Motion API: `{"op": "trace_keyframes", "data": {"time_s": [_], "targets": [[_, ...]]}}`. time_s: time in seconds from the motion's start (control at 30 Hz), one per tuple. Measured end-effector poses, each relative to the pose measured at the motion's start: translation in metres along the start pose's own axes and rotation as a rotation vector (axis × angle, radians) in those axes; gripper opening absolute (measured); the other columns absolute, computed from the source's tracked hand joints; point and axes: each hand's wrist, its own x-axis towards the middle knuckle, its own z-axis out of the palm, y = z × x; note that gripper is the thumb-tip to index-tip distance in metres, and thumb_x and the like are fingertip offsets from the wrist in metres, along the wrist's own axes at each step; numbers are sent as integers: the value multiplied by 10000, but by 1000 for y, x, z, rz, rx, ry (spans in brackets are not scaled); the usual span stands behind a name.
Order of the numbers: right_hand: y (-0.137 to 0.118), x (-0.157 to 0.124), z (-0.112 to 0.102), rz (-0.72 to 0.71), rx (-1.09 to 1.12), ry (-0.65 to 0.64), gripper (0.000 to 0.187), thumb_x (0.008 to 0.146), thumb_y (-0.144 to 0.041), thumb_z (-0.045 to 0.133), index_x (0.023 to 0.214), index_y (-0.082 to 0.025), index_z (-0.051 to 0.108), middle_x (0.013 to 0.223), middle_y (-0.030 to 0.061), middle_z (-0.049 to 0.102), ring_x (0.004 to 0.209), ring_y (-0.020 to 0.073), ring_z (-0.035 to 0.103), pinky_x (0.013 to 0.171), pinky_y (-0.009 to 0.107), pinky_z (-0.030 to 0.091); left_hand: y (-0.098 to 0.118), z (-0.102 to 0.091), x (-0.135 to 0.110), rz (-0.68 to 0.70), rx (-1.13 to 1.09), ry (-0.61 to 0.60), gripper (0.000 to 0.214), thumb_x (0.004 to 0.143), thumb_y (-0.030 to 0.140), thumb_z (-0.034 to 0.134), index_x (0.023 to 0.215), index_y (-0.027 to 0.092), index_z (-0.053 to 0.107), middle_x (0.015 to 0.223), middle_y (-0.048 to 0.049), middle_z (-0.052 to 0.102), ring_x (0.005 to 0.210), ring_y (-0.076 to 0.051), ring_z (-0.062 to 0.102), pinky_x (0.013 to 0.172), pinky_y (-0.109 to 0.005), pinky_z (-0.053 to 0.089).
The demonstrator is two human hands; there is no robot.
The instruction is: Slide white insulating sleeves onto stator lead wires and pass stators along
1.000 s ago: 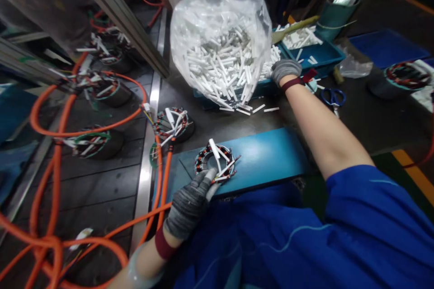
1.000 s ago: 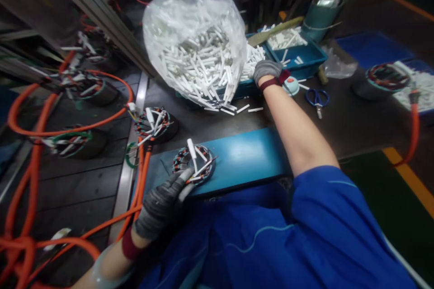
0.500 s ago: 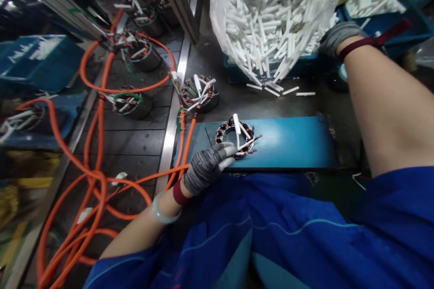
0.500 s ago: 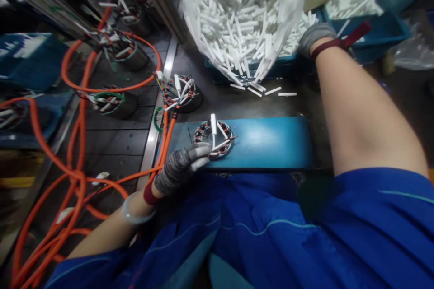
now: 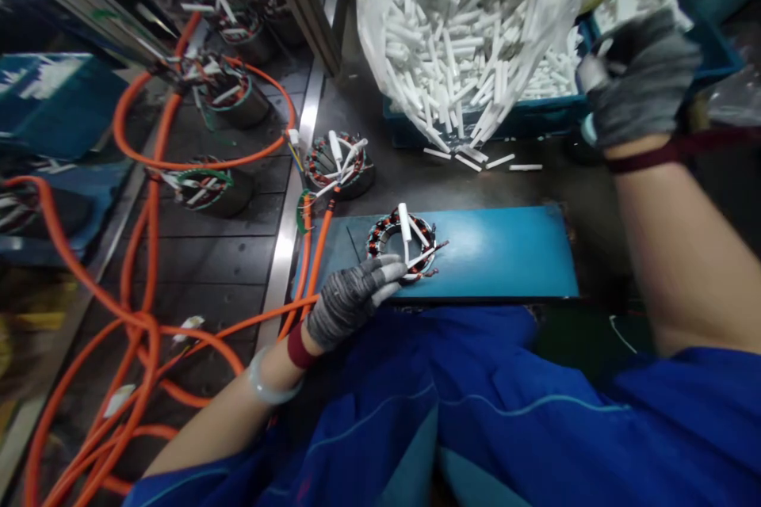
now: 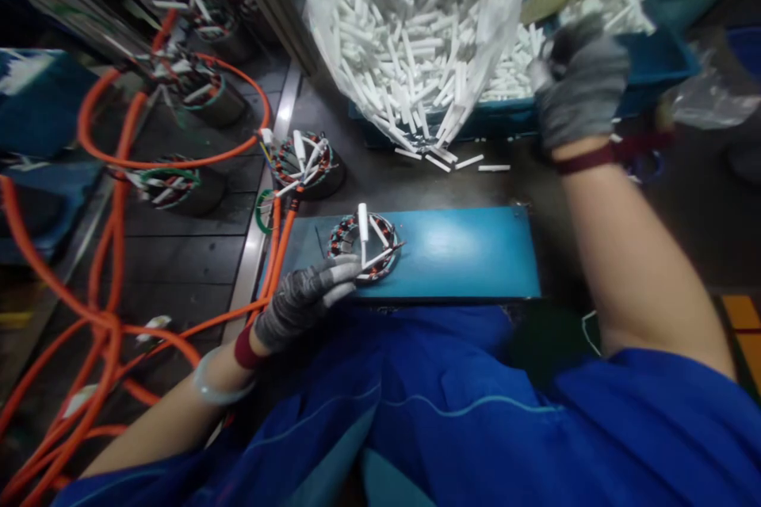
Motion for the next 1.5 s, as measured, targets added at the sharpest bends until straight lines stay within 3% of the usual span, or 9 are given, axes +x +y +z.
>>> {"op": "trace_keyframes", "data": {"time_s": [0.07,0.2,0.4,0.57,0.83,1.07,1.27,1.4,1.5], "targets": [[1,-45,-4,-78,215,-49,404,970,-369,585,1162,-29,690,1118,185,750,1068,249,699,931,428,497,-1,0,0,-2,-3,4,254,1030,256,574,1255,202,679,1226,-88,762,1076,-193,763,949,-310,642],[15,-114,16,-184,332,-351,247,882,-368,701,995,-151,734,871,107,782,760,239,724,745,379,593,-3,3,1,-25,4,-16,272,1034,267,562,1274,216,679,1235,-86,762,1058,-204,770,918,-321,657],[14,-148,3,-406,499,-432,355,992,-416,535,1171,-201,754,1216,124,754,1222,354,647,1119,579,441,-2,3,2,-67,-33,-46,262,1017,264,598,1253,198,691,1232,-84,765,1077,-207,764,948,-323,648],[-19,-176,-14,-305,1052,-785,433,909,-520,709,1265,-272,710,1152,61,775,1032,264,734,937,427,588,-3,2,-1,-83,-46,-61,269,1028,273,581,1260,192,689,1251,-86,757,1122,-208,746,980,-340,637],[-40,-168,8,-305,1258,-1010,344,828,-526,794,1012,-236,769,984,41,797,908,225,742,848,360,589,-3,6,1,-51,28,-35,254,1024,235,582,1256,213,685,1246,-54,761,1092,-196,757,949,-318,648],[-65,-179,-16,-559,818,-816,518,982,-661,516,985,-212,775,848,85,765,784,208,686,771,335,503,-7,9,-1,-25,17,-27,335,1020,261,581,1345,194,634,1235,-74,764,1090,-211,759,966,-349,645],[-70,-174,-9,-290,1006,-1314,669,1016,-685,367,581,-218,571,419,-36,473,445,116,480,629,293,466,-3,5,4,32,143,-95,332,1038,251,544,1355,218,636,1273,-66,749,1096,-206,755,918,-304,653],[-57,-172,-8,-142,1186,-1176,395,905,-613,646,901,-219,674,707,-13,675,637,148,608,673,303,515,-6,4,4,22,87,-94,344,1046,271,538,1378,243,623,1268,-56,751,1071,-192,763,913,-301,650],[-58,-182,-13,-233,1144,-1000,299,903,-510,687,965,-217,701,855,33,738,766,190,668,753,343,544,-8,7,1,16,70,-98,395,1042,278,544,1435,270,588,1282,-63,743,1082,-207,759,894,-324,657]]}}
